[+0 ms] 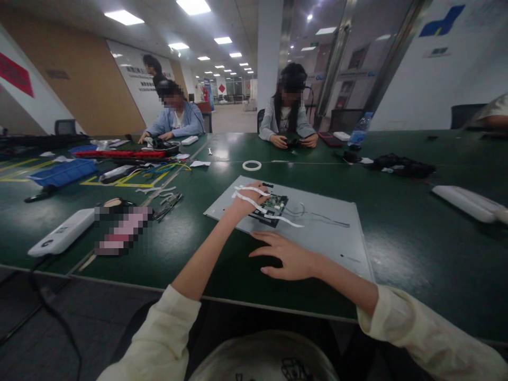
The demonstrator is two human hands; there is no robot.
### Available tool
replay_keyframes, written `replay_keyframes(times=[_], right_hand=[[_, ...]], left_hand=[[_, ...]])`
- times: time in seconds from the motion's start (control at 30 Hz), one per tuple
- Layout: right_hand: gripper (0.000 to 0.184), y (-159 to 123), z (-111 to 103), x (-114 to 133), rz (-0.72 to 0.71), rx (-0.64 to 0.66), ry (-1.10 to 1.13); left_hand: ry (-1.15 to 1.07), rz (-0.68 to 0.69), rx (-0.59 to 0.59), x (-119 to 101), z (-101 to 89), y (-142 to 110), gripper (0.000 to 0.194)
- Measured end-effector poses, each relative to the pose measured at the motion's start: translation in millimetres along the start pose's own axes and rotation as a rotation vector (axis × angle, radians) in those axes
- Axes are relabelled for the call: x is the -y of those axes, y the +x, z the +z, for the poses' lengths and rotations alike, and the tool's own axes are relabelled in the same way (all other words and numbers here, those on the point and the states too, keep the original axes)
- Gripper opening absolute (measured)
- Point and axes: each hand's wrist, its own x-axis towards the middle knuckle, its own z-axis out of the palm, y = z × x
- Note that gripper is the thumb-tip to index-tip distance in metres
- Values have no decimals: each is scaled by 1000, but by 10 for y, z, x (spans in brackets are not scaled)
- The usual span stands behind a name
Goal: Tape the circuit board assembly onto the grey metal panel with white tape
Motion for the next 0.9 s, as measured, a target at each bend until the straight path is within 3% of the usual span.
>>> replay_keyframes(times=[0.23, 0.53, 0.9], right_hand=[[41, 35, 50, 136, -91, 22, 25], [38, 64, 57, 216, -151, 20, 79], [37, 77, -32, 184, -157, 57, 103]], left_hand=[[-2, -117, -30, -18, 114, -37, 20], [146, -68, 116, -41, 213, -203, 20], [191, -52, 67, -71, 299, -270, 21]])
